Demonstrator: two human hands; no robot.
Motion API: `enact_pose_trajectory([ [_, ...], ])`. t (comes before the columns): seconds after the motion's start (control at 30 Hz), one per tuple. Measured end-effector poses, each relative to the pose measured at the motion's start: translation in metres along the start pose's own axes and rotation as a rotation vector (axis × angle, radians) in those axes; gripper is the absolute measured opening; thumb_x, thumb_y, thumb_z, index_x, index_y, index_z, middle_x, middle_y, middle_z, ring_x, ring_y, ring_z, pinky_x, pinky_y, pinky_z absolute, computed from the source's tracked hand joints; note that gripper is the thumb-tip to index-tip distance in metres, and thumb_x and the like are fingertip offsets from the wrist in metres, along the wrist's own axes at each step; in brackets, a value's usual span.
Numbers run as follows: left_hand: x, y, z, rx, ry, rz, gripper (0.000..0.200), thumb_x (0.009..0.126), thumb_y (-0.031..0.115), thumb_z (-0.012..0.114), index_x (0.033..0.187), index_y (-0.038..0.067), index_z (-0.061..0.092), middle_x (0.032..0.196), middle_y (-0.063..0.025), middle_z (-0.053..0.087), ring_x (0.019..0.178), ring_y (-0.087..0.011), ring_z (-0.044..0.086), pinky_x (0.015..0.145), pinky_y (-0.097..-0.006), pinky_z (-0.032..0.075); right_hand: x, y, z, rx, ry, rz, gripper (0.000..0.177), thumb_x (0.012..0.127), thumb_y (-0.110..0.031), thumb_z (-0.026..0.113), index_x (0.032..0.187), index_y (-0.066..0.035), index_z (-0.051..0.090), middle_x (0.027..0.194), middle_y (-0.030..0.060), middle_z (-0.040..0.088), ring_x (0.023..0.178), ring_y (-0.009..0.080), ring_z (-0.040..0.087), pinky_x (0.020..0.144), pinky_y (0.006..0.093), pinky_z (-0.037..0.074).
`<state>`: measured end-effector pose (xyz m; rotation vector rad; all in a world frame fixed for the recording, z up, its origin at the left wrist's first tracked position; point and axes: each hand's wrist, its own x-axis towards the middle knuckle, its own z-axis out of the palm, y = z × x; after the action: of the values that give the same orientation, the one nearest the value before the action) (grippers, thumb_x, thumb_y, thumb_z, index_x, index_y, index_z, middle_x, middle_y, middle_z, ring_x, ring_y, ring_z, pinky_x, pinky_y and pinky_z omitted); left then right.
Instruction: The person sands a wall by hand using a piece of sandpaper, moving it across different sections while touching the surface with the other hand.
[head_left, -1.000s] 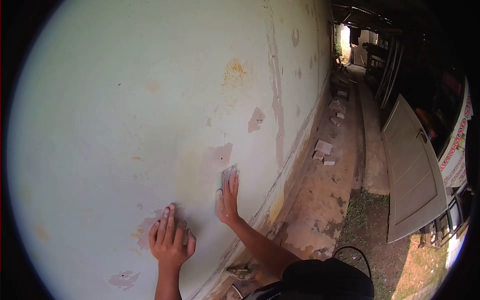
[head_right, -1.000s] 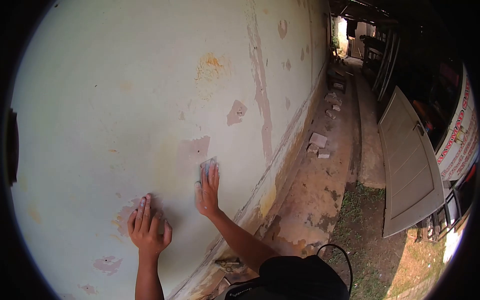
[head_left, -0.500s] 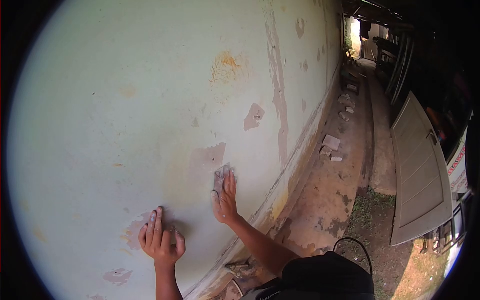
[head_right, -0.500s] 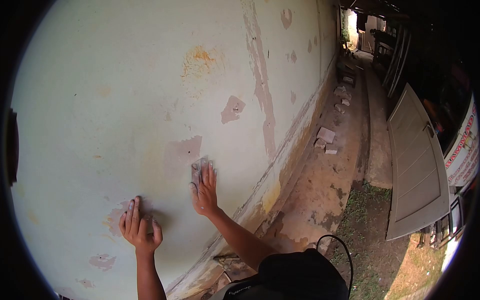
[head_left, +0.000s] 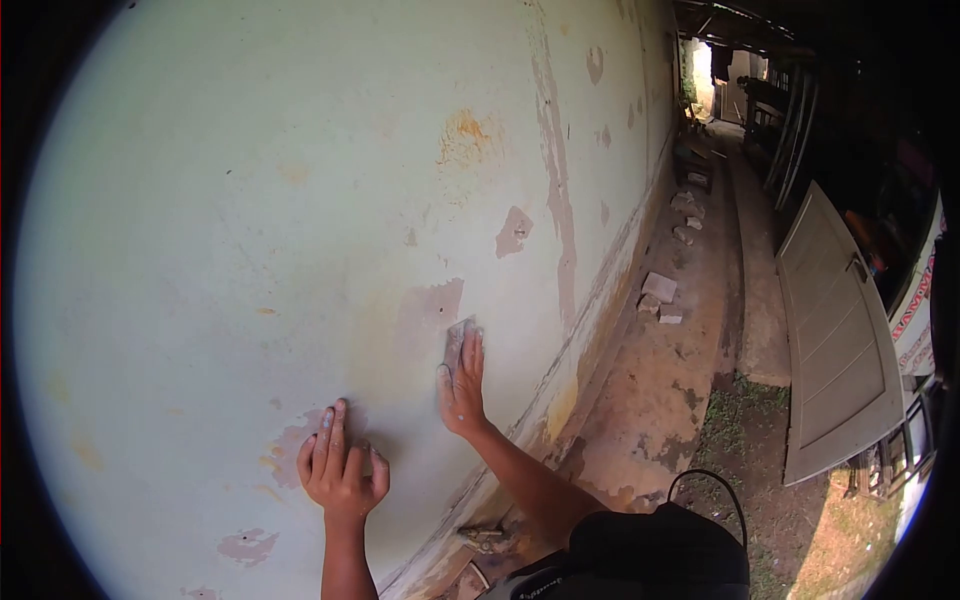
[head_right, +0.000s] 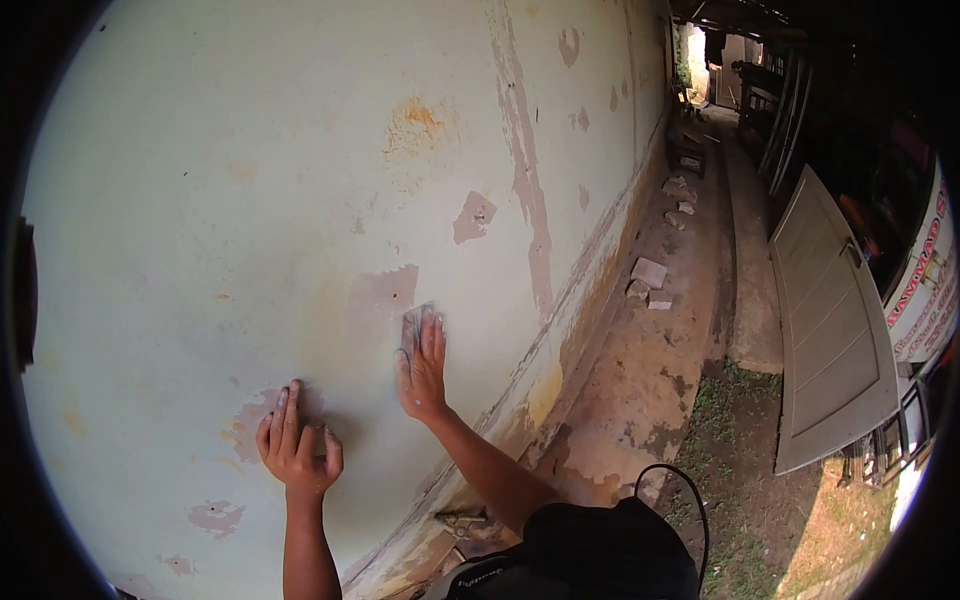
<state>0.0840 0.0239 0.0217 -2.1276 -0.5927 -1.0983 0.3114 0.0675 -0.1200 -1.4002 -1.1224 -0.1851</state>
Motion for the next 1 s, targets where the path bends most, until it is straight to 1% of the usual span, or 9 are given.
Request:
enact_pose_trajectory([
  [0.13,-0.001,-0.002,0.001,-0.018,0.008,-0.009,0.013,0.079,0.016,0.065,0.068,0.013,0.06,0.135,-0.0134,0.074,0.129,-0.0233,0.068,0.105,-0.0366,0.041,0.099,0.042,-0.028,0.317,0.287,0.363,0.064,0.116,-0.036,0.032,0.171,-0.006,0.018,0.177,0.0243,0.007,0.162,0.0479,0.002,0.131,0.0551,0.005],
  [0.23,-0.003,0.001,0.001,-0.03,0.019,-0.017,0.012,0.079,0.016,0.065,0.068,0.013,0.06,0.136,-0.0131,0.074,0.129,-0.0227,0.068,0.105,-0.0363,0.042,0.133,0.045,-0.033,0.277,0.338,0.415,0.065,0.116,-0.038,0.034,0.171,-0.009,0.016,0.178,0.0228,0.006,0.162,0.0471,0.003,0.13,0.0561,0.006],
  [0.4,-0.001,0.0,0.001,-0.025,0.007,-0.016,0.014,0.079,0.016,0.066,0.067,0.014,0.06,0.136,-0.0125,0.074,0.129,-0.0223,0.068,0.105,-0.0359,0.041,0.019,-0.027,0.007,0.083,0.117,0.049,0.064,0.113,-0.027,0.035,0.169,0.001,0.018,0.176,0.0273,0.005,0.162,0.0512,0.001,0.129,0.0593,0.001],
  [0.47,-0.003,0.001,0.001,-0.029,0.003,-0.014,0.014,0.079,0.017,0.066,0.067,0.014,0.06,0.136,-0.0124,0.074,0.13,-0.0223,0.068,0.105,-0.0359,0.041,0.009,-0.01,0.003,0.142,0.061,0.091,0.066,0.114,-0.031,0.033,0.169,0.002,0.017,0.177,0.0269,0.005,0.162,0.05,0.0,0.13,0.0573,0.0],
  [0.6,-0.002,-0.001,0.0,-0.034,0.01,-0.013,0.016,0.081,0.017,0.066,0.066,0.014,0.06,0.136,-0.0123,0.074,0.13,-0.0222,0.068,0.106,-0.036,0.041,0.094,0.042,-0.018,0.323,0.348,0.374,0.066,0.116,-0.035,0.032,0.169,0.001,0.016,0.177,0.0247,0.007,0.163,0.0472,0.001,0.132,0.0532,0.003],
  [0.73,-0.002,-0.001,0.001,-0.043,0.025,-0.017,0.016,0.08,0.017,0.066,0.066,0.014,0.06,0.136,-0.0122,0.074,0.13,-0.0222,0.068,0.106,-0.0359,0.041,0.126,0.03,-0.025,0.245,0.347,0.354,0.064,0.116,-0.033,0.031,0.169,0.001,0.018,0.177,0.0237,0.008,0.163,0.0473,0.003,0.131,0.0536,0.004],
  [0.8,-0.002,-0.001,0.001,-0.035,0.014,-0.012,0.015,0.08,0.017,0.066,0.066,0.014,0.061,0.136,-0.0122,0.074,0.13,-0.0223,0.068,0.105,-0.0357,0.041,0.09,-0.002,-0.014,0.136,0.273,0.102,0.063,0.116,-0.033,0.031,0.168,0.001,0.02,0.177,0.0235,0.01,0.163,0.0472,0.005,0.131,0.0538,0.006],
  [0.9,-0.004,-0.001,0.002,-0.065,0.005,-0.006,0.011,0.078,0.014,0.065,0.069,0.01,0.062,0.138,-0.0168,0.072,0.132,-0.0274,0.066,0.109,-0.0376,0.039,0.029,-0.004,0.006,0.047,0.187,0.109,0.062,0.116,-0.033,0.03,0.169,-0.002,0.022,0.177,0.0235,0.011,0.163,0.0465,0.006,0.13,0.0546,0.006],
  [1.0,-0.005,-0.001,0.002,-0.061,-0.007,-0.005,0.011,0.078,0.015,0.064,0.069,0.01,0.062,0.138,-0.0167,0.072,0.132,-0.0273,0.067,0.11,-0.0378,0.039,0.067,0.024,-0.004,0.068,0.274,0.2,0.061,0.116,-0.034,0.03,0.169,-0.005,0.023,0.177,0.0234,0.012,0.163,0.0463,0.006,0.13,0.0552,0.006],
])
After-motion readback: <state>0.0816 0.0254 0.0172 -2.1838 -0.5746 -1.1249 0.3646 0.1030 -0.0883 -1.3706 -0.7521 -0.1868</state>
